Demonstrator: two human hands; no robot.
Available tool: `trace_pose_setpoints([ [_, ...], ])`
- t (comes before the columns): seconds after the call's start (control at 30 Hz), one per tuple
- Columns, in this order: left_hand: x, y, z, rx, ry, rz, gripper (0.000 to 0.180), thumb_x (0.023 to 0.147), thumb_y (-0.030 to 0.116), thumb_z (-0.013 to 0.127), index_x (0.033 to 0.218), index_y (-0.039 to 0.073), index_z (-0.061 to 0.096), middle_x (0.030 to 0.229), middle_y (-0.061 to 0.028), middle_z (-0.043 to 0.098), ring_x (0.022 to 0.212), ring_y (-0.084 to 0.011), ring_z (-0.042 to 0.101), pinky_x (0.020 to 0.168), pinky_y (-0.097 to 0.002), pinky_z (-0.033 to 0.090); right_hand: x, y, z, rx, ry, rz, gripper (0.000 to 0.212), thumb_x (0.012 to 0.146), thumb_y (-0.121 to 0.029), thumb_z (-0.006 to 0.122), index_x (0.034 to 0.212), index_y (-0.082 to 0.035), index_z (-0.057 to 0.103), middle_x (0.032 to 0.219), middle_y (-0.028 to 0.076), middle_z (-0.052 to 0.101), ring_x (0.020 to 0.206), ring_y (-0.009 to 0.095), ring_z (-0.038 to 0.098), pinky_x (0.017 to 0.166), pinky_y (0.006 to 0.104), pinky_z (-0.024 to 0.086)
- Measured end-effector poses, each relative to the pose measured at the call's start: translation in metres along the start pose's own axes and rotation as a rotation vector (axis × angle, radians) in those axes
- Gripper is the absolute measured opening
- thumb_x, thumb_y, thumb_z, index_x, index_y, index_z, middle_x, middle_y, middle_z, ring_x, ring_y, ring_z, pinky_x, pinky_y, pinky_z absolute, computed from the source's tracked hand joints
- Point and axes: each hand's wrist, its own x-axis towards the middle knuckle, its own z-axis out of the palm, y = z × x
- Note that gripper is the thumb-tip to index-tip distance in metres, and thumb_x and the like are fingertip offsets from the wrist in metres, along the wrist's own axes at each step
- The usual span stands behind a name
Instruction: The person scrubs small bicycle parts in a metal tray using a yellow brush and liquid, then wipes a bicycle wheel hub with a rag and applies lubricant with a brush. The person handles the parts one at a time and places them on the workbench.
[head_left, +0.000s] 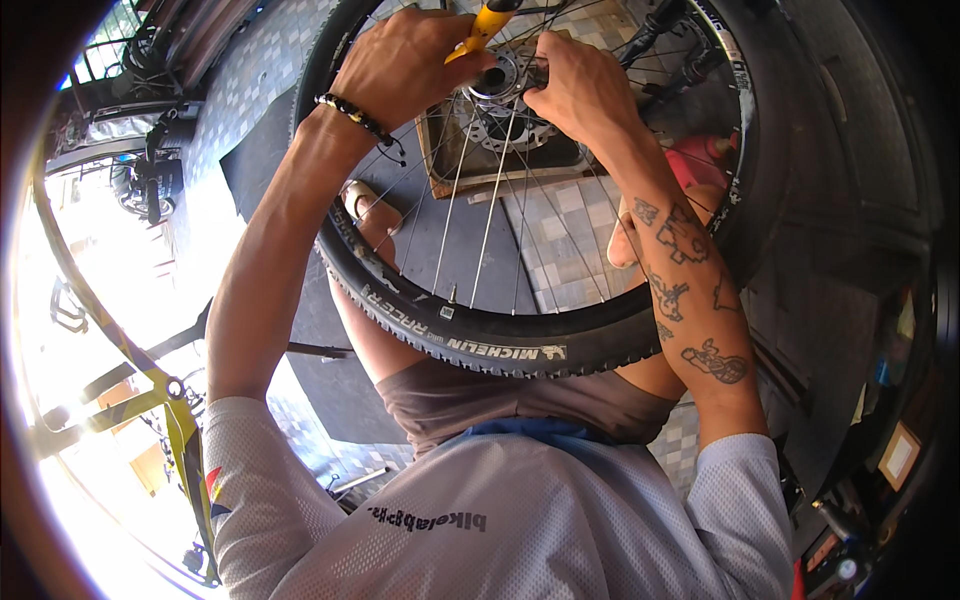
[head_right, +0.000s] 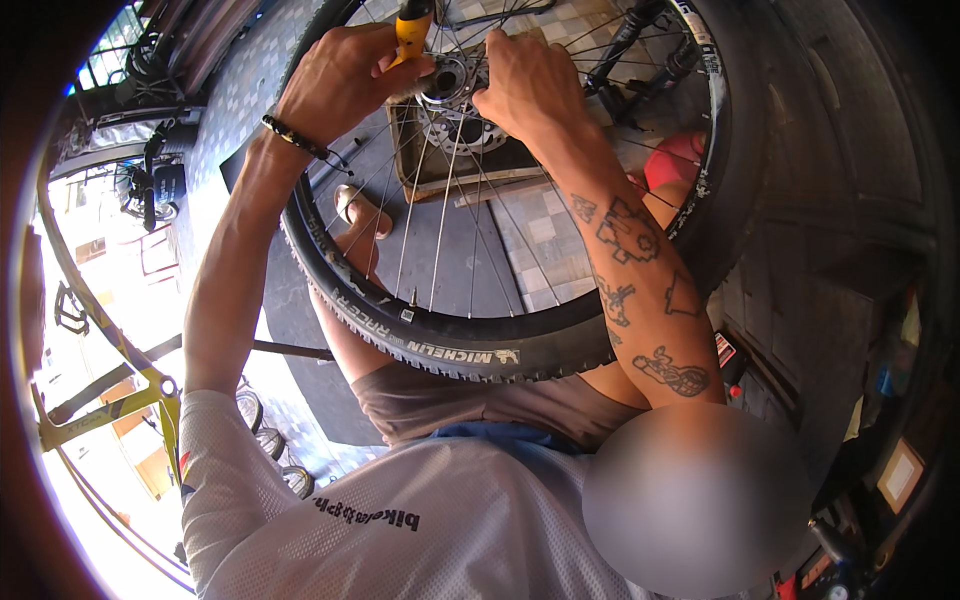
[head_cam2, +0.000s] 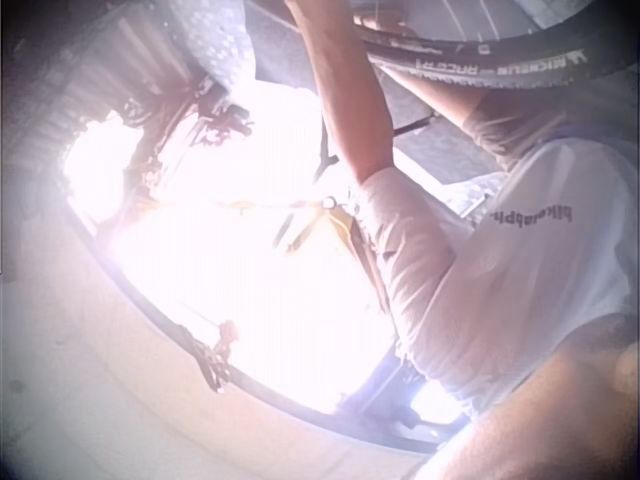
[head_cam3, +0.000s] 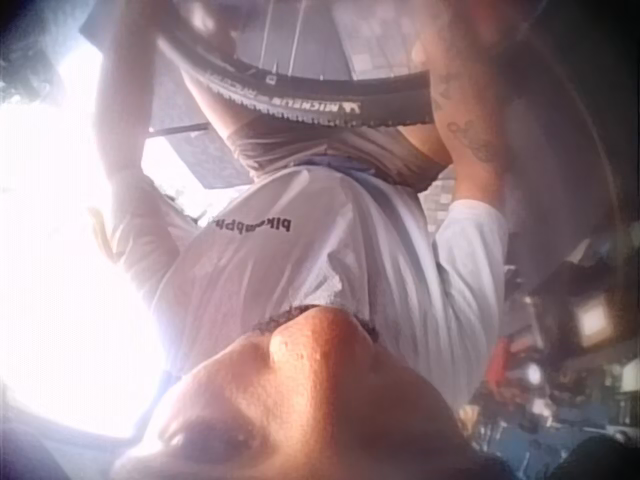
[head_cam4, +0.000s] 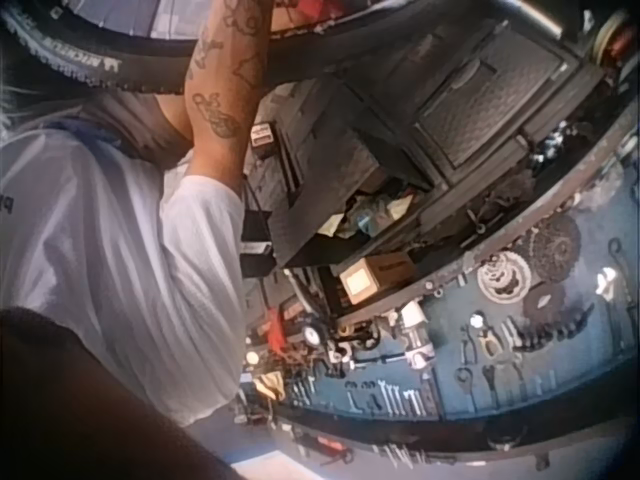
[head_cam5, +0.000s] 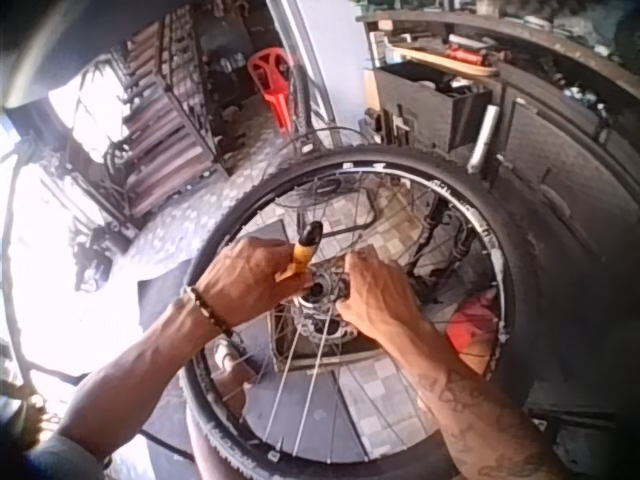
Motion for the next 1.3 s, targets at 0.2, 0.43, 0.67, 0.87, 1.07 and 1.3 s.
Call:
trace_pose_setpoints([
  [0.2, -0.003, -0.004, -0.029, 0.069, -0.043, -0.229, 0.041, 0.102, 0.041, 0.083, 0.112, 0.001, 0.081, 0.089, -0.0117, 0.081, 0.079, -0.0201, 0.080, 0.068, -0.0357, 0.063, 0.000, 0.001, -0.001, -0.007, -0.001, -0.018, 0.038, 0.086, -0.020, 0.081, 0.118, -0.002, 0.070, 0.112, 0.018, 0.081, 0.104, 0.039, 0.078, 0.094, 0.0478, 0.061],
  [0.43, -0.097, 0.027, -0.062, -0.772, 0.132, -0.598, 0.034, 0.103, 0.020, 0.082, 0.133, 0.003, 0.077, 0.107, -0.0082, 0.084, 0.082, -0.0129, 0.080, 0.061, -0.0257, 0.064, -0.002, 0.002, -0.003, 0.040, 0.023, 0.007, 0.038, 0.086, -0.021, 0.082, 0.117, -0.002, 0.071, 0.113, 0.018, 0.082, 0.105, 0.038, 0.079, 0.094, 0.0479, 0.062],
  [0.67, -0.161, 0.091, -0.007, -0.967, 0.482, -0.692, 0.027, 0.108, 0.012, 0.074, 0.128, -0.006, 0.074, 0.105, -0.0186, 0.081, 0.088, -0.0197, 0.083, 0.065, -0.0273, 0.067, -0.004, 0.001, -0.015, 0.068, 0.031, 0.002, 0.037, 0.084, -0.025, 0.085, 0.113, -0.006, 0.072, 0.101, 0.014, 0.081, 0.100, 0.036, 0.079, 0.087, 0.0473, 0.062],
  [0.87, -0.168, 0.105, -0.001, -0.987, 0.607, -0.636, 0.022, 0.105, 0.002, 0.073, 0.124, -0.007, 0.075, 0.101, -0.0122, 0.082, 0.089, -0.0193, 0.082, 0.070, -0.0288, 0.068, -0.004, 0.000, -0.016, 0.134, 0.145, -0.010, 0.035, 0.079, -0.021, 0.083, 0.105, -0.003, 0.070, 0.101, 0.021, 0.078, 0.097, 0.042, 0.075, 0.088, 0.0503, 0.059],
  [1.07, -0.162, 0.123, 0.015, -0.683, 0.480, -0.785, 0.016, 0.097, 0.004, 0.084, 0.113, 0.001, 0.081, 0.095, -0.0086, 0.082, 0.085, -0.0123, 0.081, 0.071, -0.0234, 0.062, -0.006, 0.001, -0.019, 0.156, 0.150, -0.018, 0.036, 0.081, -0.022, 0.085, 0.108, -0.004, 0.071, 0.101, 0.019, 0.079, 0.098, 0.040, 0.077, 0.087, 0.0498, 0.060],
  [1.3, -0.134, 0.116, 0.066, -0.701, 0.439, -0.820, 0.022, 0.098, 0.012, 0.082, 0.118, 0.003, 0.082, 0.081, -0.0092, 0.081, 0.073, -0.0137, 0.080, 0.067, -0.0263, 0.062, -0.005, -0.003, -0.020, 0.128, 0.128, 0.018, 0.040, 0.080, -0.021, 0.085, 0.111, -0.002, 0.069, 0.101, 0.022, 0.078, 0.098, 0.043, 0.075, 0.087, 0.0511, 0.059],
])
